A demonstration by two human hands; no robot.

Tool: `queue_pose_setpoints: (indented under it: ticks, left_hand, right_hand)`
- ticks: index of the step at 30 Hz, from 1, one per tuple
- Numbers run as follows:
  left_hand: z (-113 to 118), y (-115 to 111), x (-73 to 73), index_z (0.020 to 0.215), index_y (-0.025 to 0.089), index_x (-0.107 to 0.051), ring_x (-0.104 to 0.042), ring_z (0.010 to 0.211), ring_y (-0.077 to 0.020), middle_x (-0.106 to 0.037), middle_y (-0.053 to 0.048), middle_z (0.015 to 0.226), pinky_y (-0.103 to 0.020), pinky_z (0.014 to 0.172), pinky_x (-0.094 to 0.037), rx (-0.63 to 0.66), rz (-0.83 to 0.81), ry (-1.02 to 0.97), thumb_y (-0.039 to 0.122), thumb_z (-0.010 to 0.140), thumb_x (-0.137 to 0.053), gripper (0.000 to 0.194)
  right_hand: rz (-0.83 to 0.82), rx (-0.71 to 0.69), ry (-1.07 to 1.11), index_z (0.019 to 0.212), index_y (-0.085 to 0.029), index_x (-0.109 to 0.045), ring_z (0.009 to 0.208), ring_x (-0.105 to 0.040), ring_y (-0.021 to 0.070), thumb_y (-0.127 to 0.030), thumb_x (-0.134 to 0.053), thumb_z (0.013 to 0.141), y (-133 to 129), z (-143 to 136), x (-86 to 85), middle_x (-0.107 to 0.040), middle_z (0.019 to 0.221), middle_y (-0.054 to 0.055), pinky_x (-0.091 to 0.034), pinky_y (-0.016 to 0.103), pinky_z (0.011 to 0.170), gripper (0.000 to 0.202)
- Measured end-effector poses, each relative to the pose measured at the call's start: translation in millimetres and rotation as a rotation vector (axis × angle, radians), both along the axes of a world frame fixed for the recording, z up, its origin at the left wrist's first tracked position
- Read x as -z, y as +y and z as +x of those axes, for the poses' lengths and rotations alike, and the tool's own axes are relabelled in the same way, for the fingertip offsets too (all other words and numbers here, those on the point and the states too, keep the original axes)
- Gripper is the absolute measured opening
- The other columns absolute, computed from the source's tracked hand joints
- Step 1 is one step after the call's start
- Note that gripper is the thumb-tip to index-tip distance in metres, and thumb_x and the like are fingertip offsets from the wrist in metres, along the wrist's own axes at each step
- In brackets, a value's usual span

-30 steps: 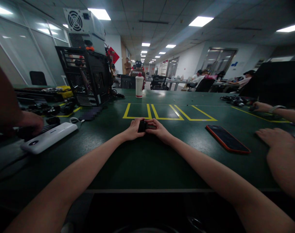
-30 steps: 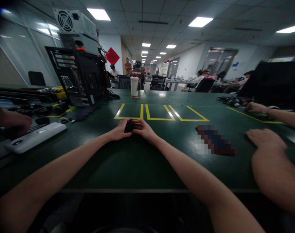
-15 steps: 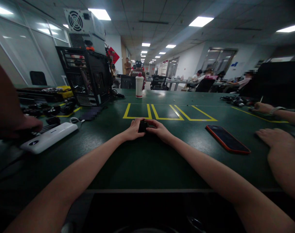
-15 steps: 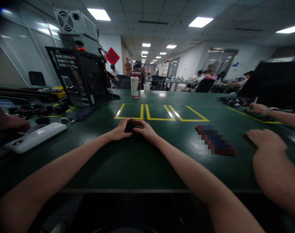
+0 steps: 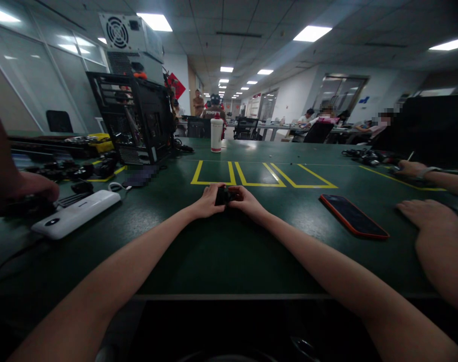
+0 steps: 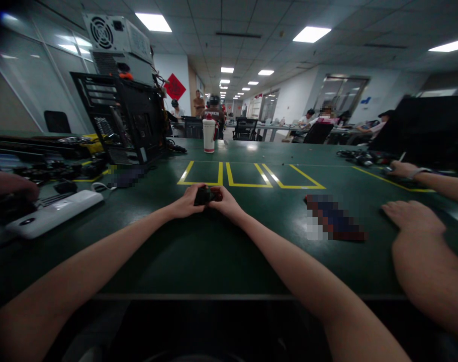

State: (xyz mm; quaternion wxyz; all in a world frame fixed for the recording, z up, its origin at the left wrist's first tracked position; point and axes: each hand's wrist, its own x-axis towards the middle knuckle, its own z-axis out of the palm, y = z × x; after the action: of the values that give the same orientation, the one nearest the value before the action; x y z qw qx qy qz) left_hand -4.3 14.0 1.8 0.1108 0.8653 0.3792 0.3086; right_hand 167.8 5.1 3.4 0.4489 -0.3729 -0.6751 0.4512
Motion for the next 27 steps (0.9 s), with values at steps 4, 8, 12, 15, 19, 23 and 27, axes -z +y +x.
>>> queue_pose_setpoints:
  ticks: [4,8,12,15,19,23,27]
  left_hand:
    - [1,5,1.0,0.121,0.011,-0.027,-0.037,0.109,-0.0271,-0.038,-0.013,0.118,-0.043,0.095,-0.029,-0.009,-0.011,0.014,0.027,0.066,-0.055,0.064]
    - [3,11,2.2,0.12,0.011,-0.029,-0.039,0.109,-0.0269,-0.041,-0.013,0.117,-0.044,0.095,-0.029,-0.005,-0.028,0.014,0.027,0.066,-0.054,0.061]
    - [6,15,4.8,0.12,0.011,-0.03,-0.042,0.107,-0.0266,-0.044,-0.013,0.113,-0.045,0.095,-0.03,-0.03,-0.069,-0.01,0.023,0.066,-0.054,0.06]
    - [5,16,7.5,0.124,0.01,-0.023,-0.041,0.109,-0.0263,-0.042,-0.014,0.114,-0.045,0.096,-0.029,-0.016,-0.056,-0.052,0.023,0.066,-0.055,0.067]
    - [2,16,10.3,0.126,0.01,-0.016,-0.038,0.113,-0.0255,-0.035,-0.016,0.119,-0.041,0.096,-0.031,-0.021,-0.04,-0.145,0.028,0.064,-0.06,0.078]
    - [1,15,10.4,0.122,0.014,-0.024,-0.045,0.104,-0.0256,-0.04,-0.013,0.113,-0.043,0.089,-0.037,-0.12,-0.084,-0.191,0.037,0.058,-0.066,0.08]
    - [0,15,6.9,0.118,0.014,-0.032,-0.049,0.1,-0.0251,-0.046,-0.011,0.108,-0.043,0.088,-0.038,-0.122,-0.121,-0.147,0.039,0.059,-0.065,0.073]
  right_hand:
    - [0.112,0.067,-0.156,0.102,-0.015,-0.046,0.102,-0.05,0.0157,-0.011,-0.054,0.062,4,2,5.0,-0.053,0.108,0.007,-0.035,0.034,0.094,0.041]
    - [0.203,0.111,-0.359,0.104,-0.016,-0.046,0.099,-0.051,0.0173,-0.018,-0.055,0.065,0,4,4.3,-0.054,0.107,0.007,-0.037,0.036,0.091,0.04]
    - [0.284,0.109,-0.502,0.107,-0.015,-0.046,0.098,-0.051,0.0179,-0.019,-0.055,0.066,-6,6,0.9,-0.054,0.107,0.008,-0.038,0.034,0.088,0.043]
    - [0.324,0.117,-0.589,0.106,-0.014,-0.047,0.094,-0.053,0.0182,-0.018,-0.055,0.066,-7,7,0.3,-0.055,0.104,0.009,-0.039,0.033,0.084,0.041]
    - [0.376,0.137,-0.666,0.104,-0.013,-0.049,0.091,-0.053,0.018,-0.015,-0.054,0.067,-6,9,0.9,-0.057,0.1,0.009,-0.039,0.033,0.083,0.038]
    - [0.376,0.159,-0.709,0.104,-0.013,-0.051,0.092,-0.053,0.0177,-0.016,-0.054,0.068,-5,11,0.9,-0.056,0.101,0.009,-0.038,0.033,0.084,0.036]
    - [0.338,0.199,-0.731,0.101,-0.014,-0.052,0.092,-0.053,0.0171,-0.018,-0.055,0.069,-3,15,0.2,-0.056,0.1,0.008,-0.038,0.033,0.083,0.032]
